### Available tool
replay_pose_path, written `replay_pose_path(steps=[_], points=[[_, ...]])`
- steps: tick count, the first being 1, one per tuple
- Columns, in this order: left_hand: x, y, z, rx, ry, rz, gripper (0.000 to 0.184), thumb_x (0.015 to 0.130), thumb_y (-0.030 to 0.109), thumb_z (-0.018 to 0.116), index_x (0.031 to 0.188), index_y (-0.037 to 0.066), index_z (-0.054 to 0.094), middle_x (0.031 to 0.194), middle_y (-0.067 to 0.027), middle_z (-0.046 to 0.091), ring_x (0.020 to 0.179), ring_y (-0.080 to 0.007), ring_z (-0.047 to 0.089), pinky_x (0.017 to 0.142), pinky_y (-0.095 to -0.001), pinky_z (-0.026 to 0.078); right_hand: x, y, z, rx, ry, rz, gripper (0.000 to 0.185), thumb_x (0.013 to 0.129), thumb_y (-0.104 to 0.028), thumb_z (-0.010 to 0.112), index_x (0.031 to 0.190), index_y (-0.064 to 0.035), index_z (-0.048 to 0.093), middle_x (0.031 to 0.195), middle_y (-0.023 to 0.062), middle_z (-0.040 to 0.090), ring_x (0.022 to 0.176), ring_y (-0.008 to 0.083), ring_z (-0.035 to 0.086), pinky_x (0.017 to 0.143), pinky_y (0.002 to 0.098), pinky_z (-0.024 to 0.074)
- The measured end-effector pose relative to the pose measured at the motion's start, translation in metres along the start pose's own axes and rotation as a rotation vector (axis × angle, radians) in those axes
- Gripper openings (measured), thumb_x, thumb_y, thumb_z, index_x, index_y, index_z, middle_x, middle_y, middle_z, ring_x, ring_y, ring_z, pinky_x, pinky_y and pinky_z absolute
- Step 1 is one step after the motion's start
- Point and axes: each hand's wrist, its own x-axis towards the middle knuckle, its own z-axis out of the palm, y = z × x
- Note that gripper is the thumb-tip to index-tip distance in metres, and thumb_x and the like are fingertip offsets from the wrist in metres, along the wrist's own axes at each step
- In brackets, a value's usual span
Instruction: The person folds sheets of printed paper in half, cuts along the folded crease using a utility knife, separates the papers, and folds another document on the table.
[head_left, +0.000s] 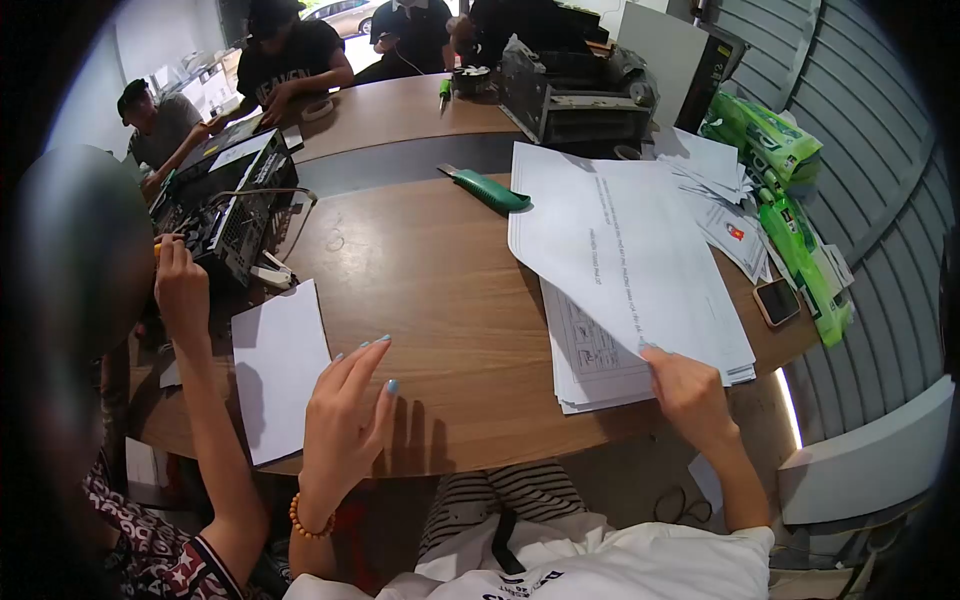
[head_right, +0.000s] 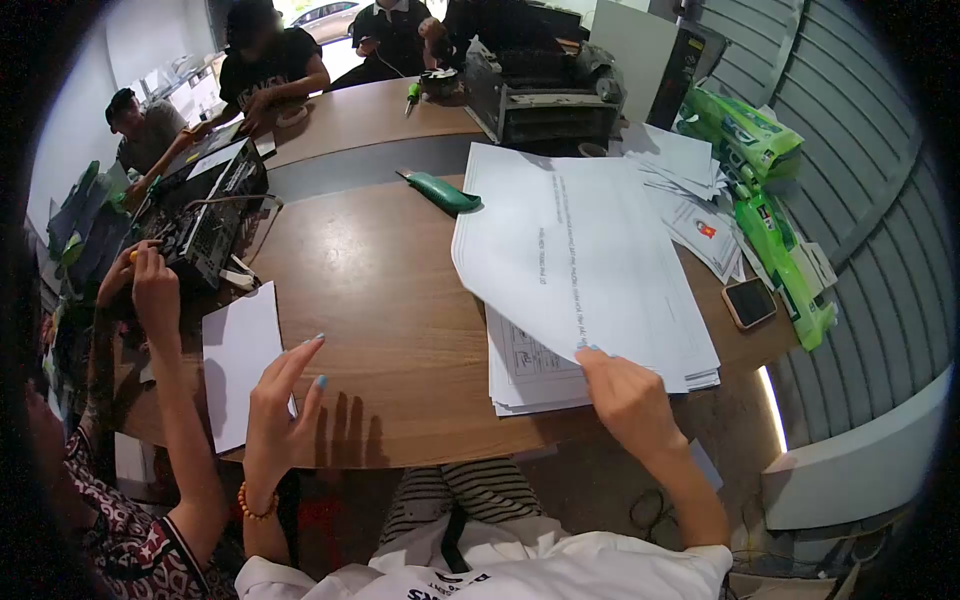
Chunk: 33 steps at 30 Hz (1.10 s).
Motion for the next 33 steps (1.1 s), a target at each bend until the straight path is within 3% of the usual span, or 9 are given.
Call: replay_pose_path(steps=[9, 15, 17, 19, 20, 21, 23, 26, 33], points=[[0.01, -0.007, 0.008, -0.225, -0.101, 0.059, 0.036, 0.083, 0.01, 0.052, 0.116, -0.002, 0.048, 0.104, -0.0194, 0.057, 0.094, -0.0331, 0.055, 0.083, -0.0377, 0.043, 0.004, -0.012, -0.066, -0.079, 0.21, 0.274, 0.018, 0.072, 0.008, 0.054, 0.089, 0.0019, 0.056, 0.084, 0.0153, 0.061, 0.073, 0.0326, 0.06, 0.076, 0.0389, 0.0491], [0.018, 0.005, 0.002, -0.44, -0.363, -0.122, 0.04, 0.084, 0.012, 0.052, 0.122, 0.002, 0.045, 0.113, -0.0182, 0.056, 0.102, -0.0285, 0.055, 0.087, -0.0339, 0.043, -0.002, -0.031, -0.097, -0.287, 0.52, 0.343, 0.014, 0.081, 0.001, 0.053, 0.093, -0.0003, 0.06, 0.086, 0.0131, 0.063, 0.077, 0.0276, 0.062, 0.066, 0.0371, 0.0483], [0.015, -0.003, 0.016, -0.397, -0.305, 0.036, 0.046, 0.086, 0.014, 0.051, 0.129, 0.003, 0.038, 0.115, -0.0161, 0.055, 0.104, -0.0258, 0.054, 0.087, -0.0334, 0.044, 0.001, -0.04, -0.095, -0.335, 0.614, 0.296, 0.011, 0.082, -0.003, 0.054, 0.091, -0.0019, 0.061, 0.083, 0.0097, 0.064, 0.071, 0.0237, 0.062, 0.063, 0.0361, 0.0486], [0.014, 0.001, 0.021, -0.811, -0.388, -0.04, 0.059, 0.087, 0.027, 0.052, 0.134, 0.002, 0.028, 0.116, -0.0233, 0.051, 0.108, -0.0315, 0.052, 0.088, -0.0393, 0.045, 0.007, -0.049, -0.092, -0.243, 0.559, 0.101, 0.013, 0.08, -0.005, 0.054, 0.091, -0.0017, 0.061, 0.084, 0.0099, 0.064, 0.073, 0.0239, 0.062, 0.065, 0.0366, 0.0488], [0.013, -0.001, 0.023, -0.936, -0.486, -0.119, 0.085, 0.082, 0.034, 0.061, 0.139, 0.007, 0.005, 0.134, -0.0257, 0.028, 0.119, -0.039, 0.039, 0.099, -0.0446, 0.035, 0.016, -0.057, -0.093, -0.157, 0.501, -0.064, 0.014, 0.079, -0.007, 0.054, 0.091, -0.0017, 0.061, 0.085, 0.0099, 0.064, 0.074, 0.024, 0.062, 0.066, 0.0368, 0.0489], [0.011, 0.0, 0.023, -0.934, -0.481, -0.121, 0.085, 0.082, 0.034, 0.061, 0.139, 0.007, 0.005, 0.134, -0.0257, 0.028, 0.119, -0.039, 0.039, 0.099, -0.0446, 0.035, 0.026, -0.065, -0.094, -0.059, 0.431, -0.227, 0.016, 0.078, -0.008, 0.054, 0.091, -0.0016, 0.061, 0.086, 0.01, 0.063, 0.075, 0.024, 0.062, 0.067, 0.0371, 0.0491], [0.005, 0.003, 0.026, -0.727, -0.028, 0.113, 0.11, 0.069, 0.034, 0.074, 0.139, 0.011, -0.008, 0.142, -0.0258, 0.002, 0.127, -0.0437, 0.022, 0.103, -0.0489, 0.026, 0.045, -0.078, -0.091, 0.144, 0.286, -0.526, 0.019, 0.075, -0.01, 0.054, 0.09, -0.0015, 0.061, 0.087, 0.0101, 0.063, 0.077, 0.0242, 0.062, 0.069, 0.0376, 0.0493], [-0.005, -0.007, 0.006, -0.347, 0.104, 0.229, 0.124, 0.057, 0.033, 0.081, 0.139, 0.016, -0.011, 0.142, -0.0246, -0.013, 0.13, -0.0449, 0.006, 0.103, -0.0524, 0.022, 0.058, -0.088, -0.086, 0.352, 0.102, -0.844, 0.023, 0.072, -0.014, 0.055, 0.09, -0.0013, 0.061, 0.088, 0.0103, 0.063, 0.08, 0.0245, 0.062, 0.071, 0.0383, 0.0497], [-0.038, -0.027, -0.024, -0.033, 0.009, 0.371, 0.117, 0.051, 0.031, 0.083, 0.138, 0.038, 0.005, 0.143, -0.0236, -0.006, 0.131, -0.0447, 0.003, 0.105, -0.0526, 0.021, 0.06, -0.107, -0.052, 0.568, -0.106, -1.24, 0.029, 0.067, -0.021, 0.053, 0.086, -0.0014, 0.06, 0.086, 0.0094, 0.061, 0.081, 0.023, 0.061, 0.073, 0.0384, 0.05]])
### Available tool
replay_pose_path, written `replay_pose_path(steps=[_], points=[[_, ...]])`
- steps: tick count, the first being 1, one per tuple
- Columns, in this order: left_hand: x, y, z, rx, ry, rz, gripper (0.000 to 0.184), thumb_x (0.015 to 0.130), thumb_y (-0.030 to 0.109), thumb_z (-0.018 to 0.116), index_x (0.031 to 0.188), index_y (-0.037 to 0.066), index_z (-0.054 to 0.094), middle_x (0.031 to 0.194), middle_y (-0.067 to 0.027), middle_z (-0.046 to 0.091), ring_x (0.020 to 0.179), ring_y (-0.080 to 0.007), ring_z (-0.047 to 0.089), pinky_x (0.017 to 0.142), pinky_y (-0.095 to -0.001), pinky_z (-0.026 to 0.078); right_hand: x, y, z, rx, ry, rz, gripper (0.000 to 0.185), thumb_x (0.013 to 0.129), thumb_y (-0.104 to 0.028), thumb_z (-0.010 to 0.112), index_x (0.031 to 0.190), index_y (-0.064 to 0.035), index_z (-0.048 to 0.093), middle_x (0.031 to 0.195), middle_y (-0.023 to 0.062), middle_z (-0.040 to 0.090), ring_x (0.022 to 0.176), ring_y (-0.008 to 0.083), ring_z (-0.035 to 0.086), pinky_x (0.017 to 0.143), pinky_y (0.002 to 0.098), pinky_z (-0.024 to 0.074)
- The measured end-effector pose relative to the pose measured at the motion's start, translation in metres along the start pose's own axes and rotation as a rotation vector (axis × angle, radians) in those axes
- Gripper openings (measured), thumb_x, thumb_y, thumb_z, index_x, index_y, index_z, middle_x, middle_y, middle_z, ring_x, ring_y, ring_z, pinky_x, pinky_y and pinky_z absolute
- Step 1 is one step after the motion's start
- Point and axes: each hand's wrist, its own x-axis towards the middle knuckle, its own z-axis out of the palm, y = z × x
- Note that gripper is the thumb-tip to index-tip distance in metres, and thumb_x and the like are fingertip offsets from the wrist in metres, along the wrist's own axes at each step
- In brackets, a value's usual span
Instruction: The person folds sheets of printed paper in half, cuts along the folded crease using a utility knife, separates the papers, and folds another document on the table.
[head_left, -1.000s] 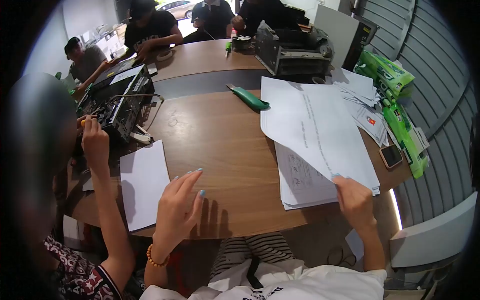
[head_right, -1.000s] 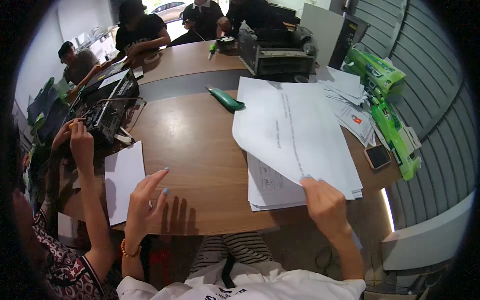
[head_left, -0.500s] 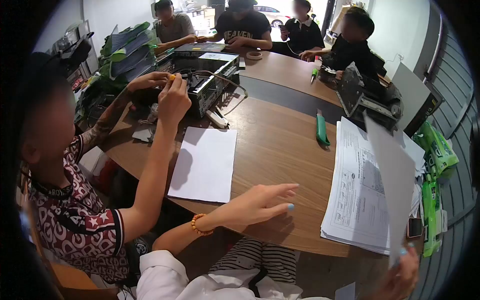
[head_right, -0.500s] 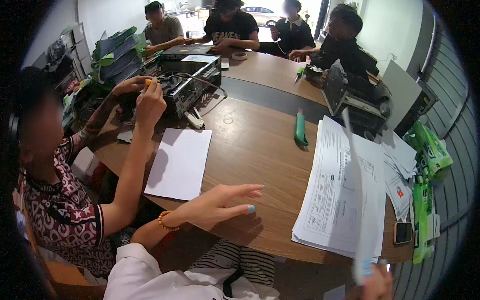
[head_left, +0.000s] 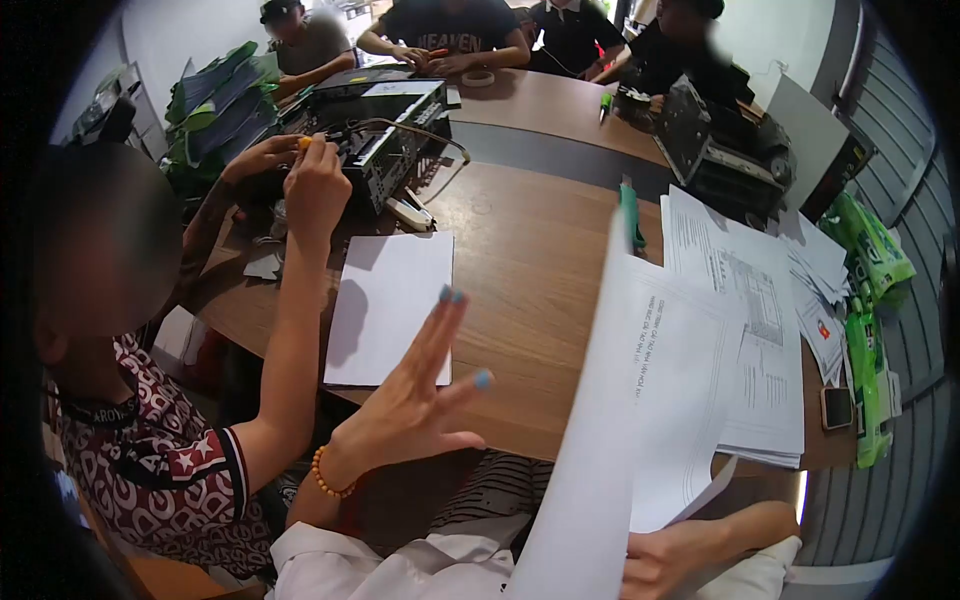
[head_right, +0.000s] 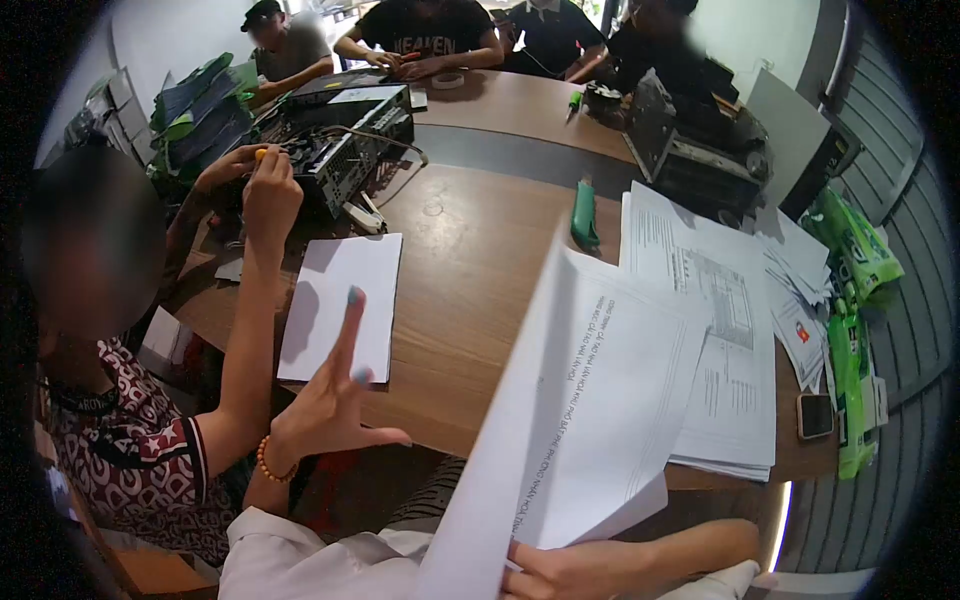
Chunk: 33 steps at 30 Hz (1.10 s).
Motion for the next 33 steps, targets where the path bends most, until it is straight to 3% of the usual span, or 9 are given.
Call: replay_pose_path(steps=[5, 8, 13, 17, 19, 20, 24, 27, 33], points=[[-0.009, 0.024, 0.009, -0.015, -0.117, 0.02, 0.061, 0.061, 0.033, 0.072, 0.117, 0.043, 0.049, 0.145, -0.0095, 0.013, 0.135, -0.0286, 0.009, 0.111, -0.0436, 0.005, 0.014, 0.012, -0.002, -0.049, 0.252, -0.084, 0.02, 0.075, -0.017, 0.05, 0.086, -0.0028, 0.06, 0.077, 0.0035, 0.058, 0.069, 0.0152, 0.058, 0.063, 0.0285, 0.0473], [-0.014, 0.022, 0.009, 0.105, -0.092, 0.099, 0.062, 0.058, 0.038, 0.073, 0.115, 0.045, 0.049, 0.143, -0.0083, 0.022, 0.134, -0.0278, 0.01, 0.111, -0.0431, 0.003, 0.016, 0.003, 0.004, -0.115, 0.301, -0.073, 0.02, 0.076, -0.018, 0.05, 0.085, -0.0023, 0.058, 0.077, 0.0029, 0.058, 0.066, 0.0143, 0.057, 0.058, 0.0247, 0.045], [-0.012, 0.009, -0.011, -0.305, -0.283, -0.225, 0.053, 0.056, 0.007, 0.073, 0.106, 0.006, 0.055, 0.087, -0.0031, 0.065, 0.09, -0.0153, 0.061, 0.105, -0.0434, 0.026, 0.015, 0.014, -0.014, -0.179, 0.325, -0.108, 0.017, 0.079, -0.018, 0.049, 0.085, -0.0046, 0.06, 0.078, 0.0044, 0.06, 0.066, 0.0135, 0.058, 0.061, 0.027, 0.0497], [-0.021, -0.001, -0.008, -0.528, -0.103, -0.202, 0.03, 0.056, 0.005, 0.071, 0.085, 0.003, 0.063, 0.076, -0.005, 0.065, 0.076, -0.0181, 0.064, 0.086, -0.0368, 0.047, -0.002, 0.003, -0.038, -0.222, 0.274, 0.2, 0.017, 0.079, -0.026, 0.054, 0.088, -0.0156, 0.063, 0.079, 0.0056, 0.061, 0.065, 0.0225, 0.059, 0.065, 0.0322, 0.0528], [-0.018, 0.0, -0.014, -0.705, -0.145, -0.401, 0.021, 0.058, 0.007, 0.071, 0.077, 0.001, 0.063, 0.075, -0.0075, 0.065, 0.074, -0.0186, 0.064, 0.07, -0.0297, 0.052, -0.005, -0.019, -0.046, -0.143, 0.321, 0.759, 0.013, 0.081, -0.02, 0.062, 0.085, -0.0077, 0.06, 0.077, 0.0042, 0.064, 0.059, 0.015, 0.058, 0.057, 0.0313, 0.047], [-0.019, -0.009, -0.012, -0.735, -0.134, -0.375, 0.015, 0.061, 0.003, 0.072, 0.074, 0.001, 0.064, 0.076, -0.0097, 0.065, 0.075, -0.0184, 0.064, 0.063, -0.0261, 0.05, -0.021, -0.001, -0.057, -0.162, 0.29, 0.665, 0.033, 0.076, -0.045, 0.064, 0.08, -0.0123, 0.059, 0.068, 0.0, 0.061, 0.051, 0.0088, 0.052, 0.053, 0.0281, 0.0442], [-0.037, -0.025, 0.011, -0.75, 0.065, -0.354, 0.016, 0.064, -0.005, 0.072, 0.076, 0.0, 0.065, 0.079, -0.0096, 0.066, 0.076, -0.0186, 0.064, 0.064, -0.025, 0.05, -0.124, 0.013, -0.071, 0.731, 0.371, 0.739, 0.113, 0.043, -0.065, 0.071, 0.12, 0.0107, 0.039, 0.093, 0.013, 0.059, 0.083, 0.0251, 0.058, 0.071, 0.0335, 0.047], [-0.043, -0.03, 0.01, -0.942, 0.149, -0.535, 0.013, 0.065, -0.006, 0.07, 0.075, -0.001, 0.064, 0.079, -0.0101, 0.067, 0.076, -0.0174, 0.064, 0.067, -0.026, 0.051, -0.16, 0.011, -0.043, 0.719, 0.619, 0.853, 0.117, 0.041, -0.059, 0.077, 0.127, 0.0072, 0.033, 0.118, 0.0214, 0.049, 0.108, 0.0341, 0.049, 0.088, 0.0423, 0.0419], [-0.043, -0.043, 0.018, -1.29, -0.181, -0.222, 0.015, 0.081, 0.009, 0.055, 0.074, -0.001, 0.064, 0.087, -0.0185, 0.065, 0.088, -0.0349, 0.062, 0.087, -0.0441, 0.043, -0.135, 0.016, 0.019, 0.154, -0.145, 1.076, 0.074, 0.055, -0.032, 0.077, 0.123, -0.0253, 0.048, 0.138, 0.0071, 0.034, 0.127, 0.0345, 0.031, 0.102, 0.0497, 0.0273]])
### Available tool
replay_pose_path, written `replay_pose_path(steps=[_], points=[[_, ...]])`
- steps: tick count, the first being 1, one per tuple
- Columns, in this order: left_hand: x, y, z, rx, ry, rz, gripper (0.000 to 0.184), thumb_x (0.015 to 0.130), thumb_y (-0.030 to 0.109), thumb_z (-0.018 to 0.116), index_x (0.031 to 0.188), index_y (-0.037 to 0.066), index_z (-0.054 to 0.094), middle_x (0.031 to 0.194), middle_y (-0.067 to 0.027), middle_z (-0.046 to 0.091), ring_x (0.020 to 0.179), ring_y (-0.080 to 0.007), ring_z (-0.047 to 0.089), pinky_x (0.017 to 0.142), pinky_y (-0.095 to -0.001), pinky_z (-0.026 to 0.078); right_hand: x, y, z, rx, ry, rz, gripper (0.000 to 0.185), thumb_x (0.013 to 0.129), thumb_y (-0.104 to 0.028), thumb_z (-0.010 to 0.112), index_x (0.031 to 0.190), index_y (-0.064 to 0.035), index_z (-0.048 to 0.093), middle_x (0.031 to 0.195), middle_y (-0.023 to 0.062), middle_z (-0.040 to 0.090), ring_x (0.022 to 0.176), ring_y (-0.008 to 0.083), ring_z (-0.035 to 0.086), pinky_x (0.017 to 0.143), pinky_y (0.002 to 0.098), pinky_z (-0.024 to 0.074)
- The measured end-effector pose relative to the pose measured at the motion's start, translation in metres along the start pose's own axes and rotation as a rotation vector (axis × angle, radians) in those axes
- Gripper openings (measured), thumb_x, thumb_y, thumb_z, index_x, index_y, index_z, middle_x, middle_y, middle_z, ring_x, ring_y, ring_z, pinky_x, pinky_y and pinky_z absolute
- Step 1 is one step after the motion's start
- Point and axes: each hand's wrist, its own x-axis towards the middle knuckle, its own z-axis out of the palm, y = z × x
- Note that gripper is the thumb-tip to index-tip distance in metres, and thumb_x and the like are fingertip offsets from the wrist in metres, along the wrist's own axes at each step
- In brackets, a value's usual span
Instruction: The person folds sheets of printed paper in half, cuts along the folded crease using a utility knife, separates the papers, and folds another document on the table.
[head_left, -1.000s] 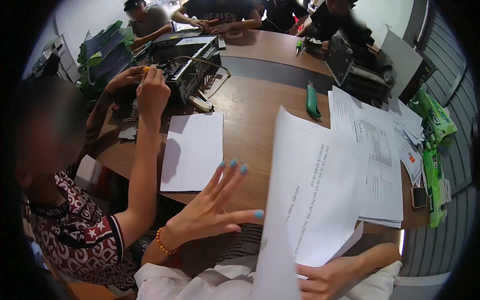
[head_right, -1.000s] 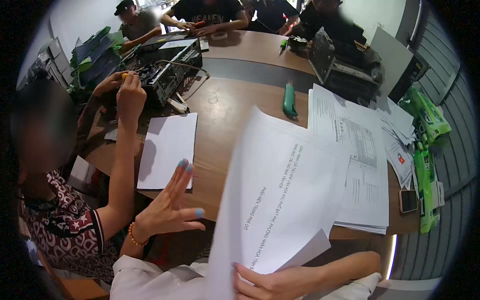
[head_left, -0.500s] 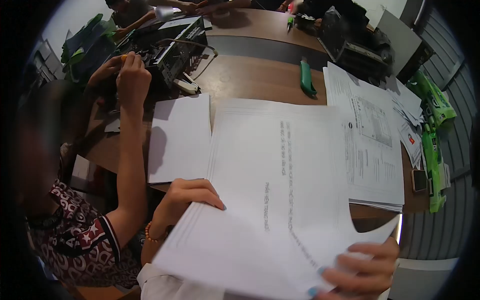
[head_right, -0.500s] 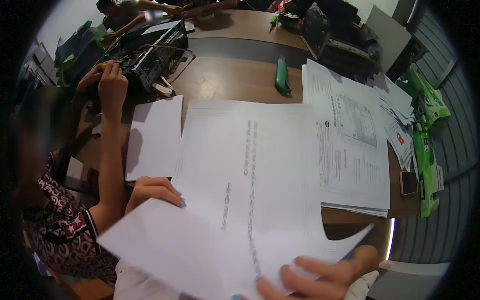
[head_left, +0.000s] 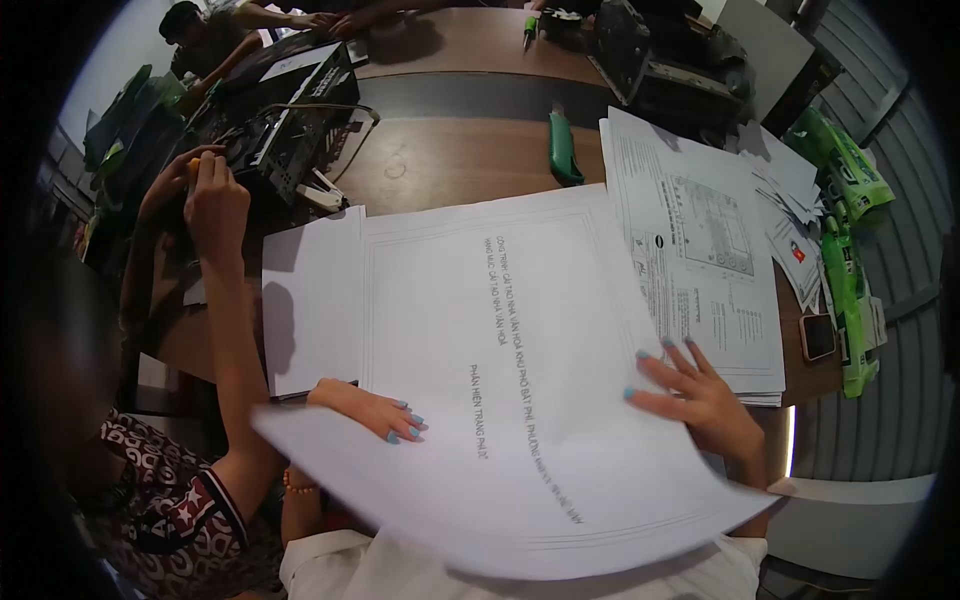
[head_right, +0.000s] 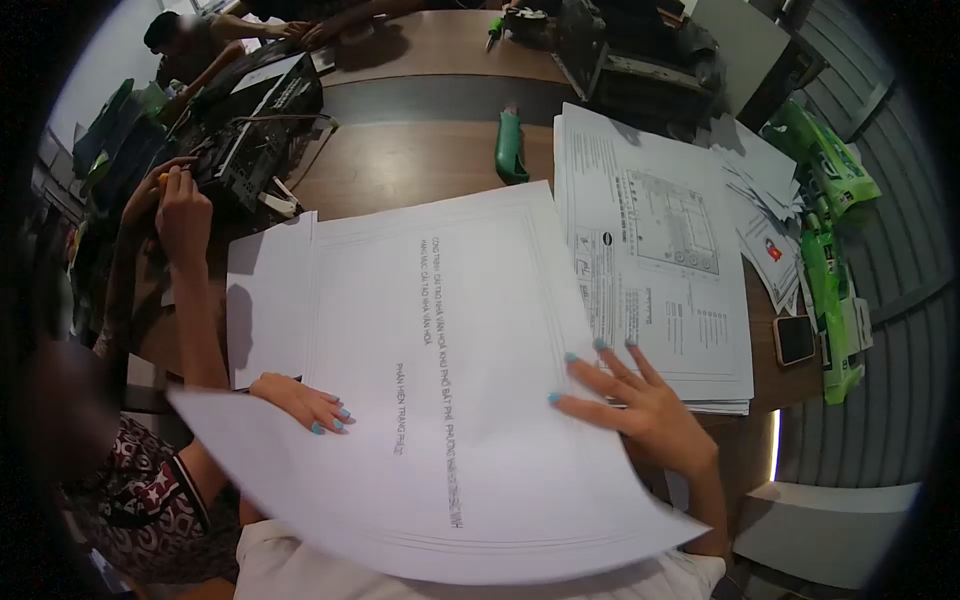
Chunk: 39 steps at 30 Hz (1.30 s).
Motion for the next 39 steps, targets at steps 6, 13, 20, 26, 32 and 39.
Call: replay_pose_path(steps=[6, 13, 20, 26, 32, 39], points=[[-0.003, -0.002, 0.011, 0.339, -0.117, -0.039, 0.011, 0.076, 0.011, 0.061, 0.074, 0.001, 0.067, 0.088, -0.0172, 0.066, 0.082, -0.03, 0.065, 0.082, -0.0377, 0.048, -0.001, 0.014, -0.008, 0.066, 0.137, -0.11, 0.021, 0.07, -0.015, 0.067, 0.091, -0.0147, 0.066, 0.105, 0.0053, 0.063, 0.114, 0.024, 0.05, 0.098, 0.0453, 0.0348], [0.018, 0.012, 0.042, 0.584, 0.643, -0.436, 0.012, 0.082, 0.008, 0.059, 0.082, -0.003, 0.062, 0.06, 0.0047, 0.052, 0.05, -0.0012, 0.038, 0.044, -0.0176, 0.029, 0.004, 0.029, 0.004, 0.63, 0.218, 0.306, 0.016, 0.074, -0.005, 0.063, 0.09, -0.0018, 0.063, 0.07, 0.0066, 0.063, 0.061, 0.0166, 0.059, 0.056, 0.0261, 0.044], [0.07, 0.022, 0.041, 0.707, 0.87, -0.781, 0.033, 0.078, 0.009, 0.064, 0.104, -0.006, 0.053, 0.075, -0.0108, 0.064, 0.061, -0.0096, 0.058, 0.05, -0.0193, 0.042, 0.035, 0.019, -0.004, 0.969, 0.122, 0.871, 0.016, 0.078, -0.009, 0.061, 0.083, 0.0029, 0.052, 0.048, 0.0014, 0.046, 0.044, 0.0055, 0.038, 0.044, 0.0217, 0.0319], [0.12, 0.036, 0.086, 1.838, 0.467, -0.268, 0.05, 0.079, 0.029, 0.061, 0.121, 0.006, 0.049, 0.121, -0.0161, 0.05, 0.114, -0.0316, 0.045, 0.096, -0.0443, 0.033, 0.036, 0.017, -0.006, 0.896, 0.122, 0.878, 0.021, 0.077, -0.01, 0.061, 0.091, 0.0015, 0.049, 0.048, 0.0038, 0.05, 0.044, 0.0065, 0.039, 0.044, 0.0227, 0.0324], [0.14, -0.01, 0.116, 1.418, -0.012, -0.342, 0.063, 0.076, 0.047, 0.057, 0.129, 0.016, 0.043, 0.134, -0.0142, 0.037, 0.124, -0.0326, 0.033, 0.101, -0.0492, 0.024, 0.036, 0.017, -0.004, 0.85, 0.138, 0.862, 0.021, 0.078, -0.01, 0.06, 0.09, 0.0015, 0.048, 0.049, 0.006, 0.052, 0.043, 0.0096, 0.044, 0.046, 0.0244, 0.0352], [0.131, -0.02, 0.121, 1.42, 0.011, -0.358, 0.065, 0.076, 0.049, 0.058, 0.129, 0.013, 0.043, 0.131, -0.0182, 0.039, 0.121, -0.0334, 0.037, 0.098, -0.0513, 0.027, 0.037, 0.017, -0.001, 0.736, 0.154, 0.806, 0.019, 0.076, -0.012, 0.064, 0.083, 0.0, 0.051, 0.048, 0.0036, 0.052, 0.043, 0.0059, 0.04, 0.045, 0.0221, 0.0328]])
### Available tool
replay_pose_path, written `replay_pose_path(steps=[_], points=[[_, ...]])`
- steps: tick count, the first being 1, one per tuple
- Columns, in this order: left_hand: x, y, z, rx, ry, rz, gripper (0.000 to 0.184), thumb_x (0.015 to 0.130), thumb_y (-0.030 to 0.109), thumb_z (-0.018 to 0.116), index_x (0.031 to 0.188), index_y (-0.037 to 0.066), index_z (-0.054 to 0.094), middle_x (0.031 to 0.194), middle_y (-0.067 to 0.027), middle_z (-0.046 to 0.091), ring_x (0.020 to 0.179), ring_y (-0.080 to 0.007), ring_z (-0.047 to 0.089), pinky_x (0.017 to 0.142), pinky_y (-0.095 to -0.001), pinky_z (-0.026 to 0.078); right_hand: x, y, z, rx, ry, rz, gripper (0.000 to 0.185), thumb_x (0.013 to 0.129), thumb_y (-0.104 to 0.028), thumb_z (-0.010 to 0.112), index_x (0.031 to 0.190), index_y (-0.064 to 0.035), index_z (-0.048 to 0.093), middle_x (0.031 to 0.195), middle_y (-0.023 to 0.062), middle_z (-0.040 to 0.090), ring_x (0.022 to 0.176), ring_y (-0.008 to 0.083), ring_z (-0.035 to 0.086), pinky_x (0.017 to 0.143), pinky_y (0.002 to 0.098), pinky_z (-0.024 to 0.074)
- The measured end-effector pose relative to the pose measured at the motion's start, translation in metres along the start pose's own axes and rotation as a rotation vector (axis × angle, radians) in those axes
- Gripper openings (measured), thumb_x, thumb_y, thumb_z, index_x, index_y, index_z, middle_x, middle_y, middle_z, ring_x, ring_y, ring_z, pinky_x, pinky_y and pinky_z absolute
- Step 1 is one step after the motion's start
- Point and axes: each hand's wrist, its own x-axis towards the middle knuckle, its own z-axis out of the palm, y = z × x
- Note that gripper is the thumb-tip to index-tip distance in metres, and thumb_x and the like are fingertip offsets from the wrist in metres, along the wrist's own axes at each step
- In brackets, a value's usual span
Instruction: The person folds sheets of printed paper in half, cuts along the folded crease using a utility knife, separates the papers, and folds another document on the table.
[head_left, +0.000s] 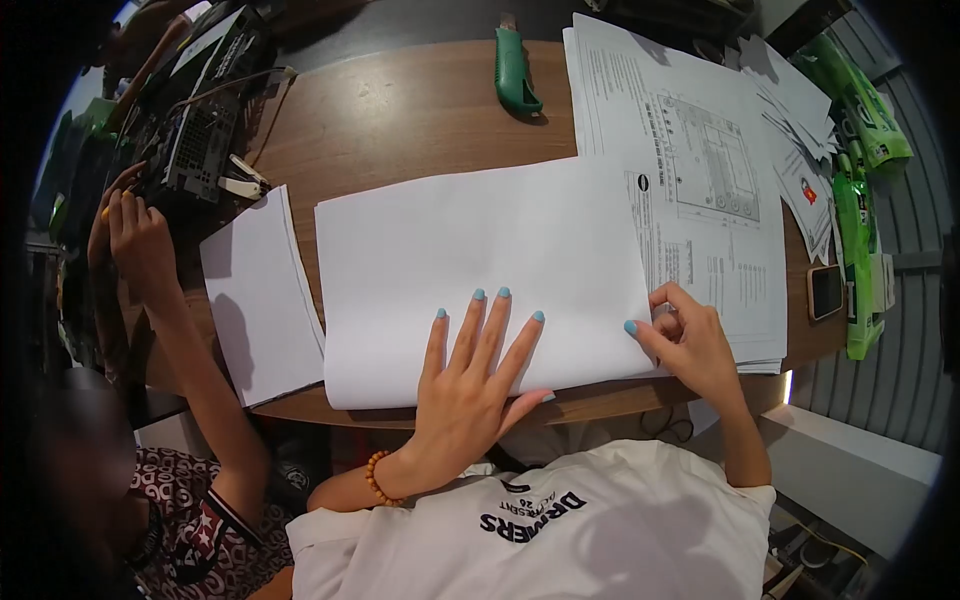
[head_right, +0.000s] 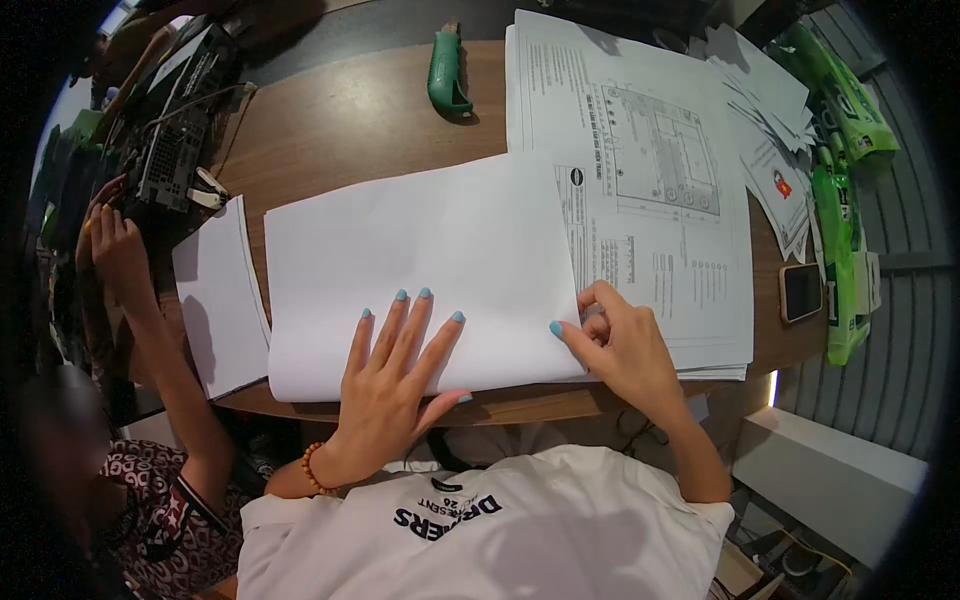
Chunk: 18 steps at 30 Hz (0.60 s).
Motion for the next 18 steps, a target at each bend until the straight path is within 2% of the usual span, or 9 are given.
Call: replay_pose_path(steps=[7, 9, 14, 16, 18], points=[[-0.003, 0.0015, 0.0028, -0.015, -0.008, -0.022, 0.065, 0.077, 0.048, 0.057, 0.129, 0.013, 0.043, 0.132, -0.0185, 0.038, 0.122, -0.0339, 0.036, 0.097, -0.0532, 0.026, 0.0015, 0.0029, 0.001, -0.014, -0.009, 0.0, 0.018, 0.077, -0.013, 0.064, 0.08, 0.0, 0.051, 0.048, 0.0037, 0.053, 0.042, 0.0054, 0.041, 0.044, 0.0216, 0.033], [-0.0027, 0.0018, 0.0015, -0.027, -0.045, -0.041, 0.066, 0.077, 0.047, 0.056, 0.132, 0.015, 0.039, 0.136, -0.0177, 0.033, 0.125, -0.0345, 0.032, 0.101, -0.0511, 0.023, 0.0019, 0.0028, 0.001, -0.017, -0.01, 0.007, 0.018, 0.077, -0.013, 0.064, 0.08, 0.0001, 0.052, 0.048, 0.0037, 0.053, 0.042, 0.0053, 0.041, 0.044, 0.0215, 0.0333], [-0.0028, 0.0016, 0.003, -0.024, -0.03, -0.039, 0.065, 0.077, 0.047, 0.057, 0.13, 0.014, 0.041, 0.135, -0.0177, 0.034, 0.125, -0.0336, 0.033, 0.1, -0.0517, 0.023, 0.0025, 0.0021, 0.0009, -0.003, -0.007, 0.029, 0.018, 0.077, -0.013, 0.064, 0.079, 0.0001, 0.053, 0.048, 0.0037, 0.054, 0.042, 0.0052, 0.042, 0.044, 0.0214, 0.0338], [-0.0027, 0.0015, 0.0033, -0.014, -0.02, -0.034, 0.065, 0.076, 0.048, 0.058, 0.129, 0.014, 0.043, 0.134, -0.0178, 0.035, 0.124, -0.0331, 0.034, 0.099, -0.0522, 0.024, 0.0028, 0.0014, 0.0003, -0.011, -0.021, 0.046, 0.02, 0.078, -0.015, 0.063, 0.08, 0.0015, 0.052, 0.05, 0.0084, 0.055, 0.042, 0.0116, 0.045, 0.044, 0.0253, 0.0349], [-0.0027, 0.0016, 0.0038, -0.007, -0.023, -0.037, 0.065, 0.076, 0.048, 0.058, 0.129, 0.014, 0.043, 0.135, -0.0179, 0.035, 0.124, -0.0331, 0.033, 0.099, -0.0524, 0.025, 0.0032, 0.002, 0.0004, -0.016, -0.02, 0.042, 0.02, 0.078, -0.015, 0.063, 0.079, 0.0015, 0.052, 0.05, 0.0085, 0.055, 0.042, 0.0117, 0.045, 0.044, 0.0253, 0.035]])
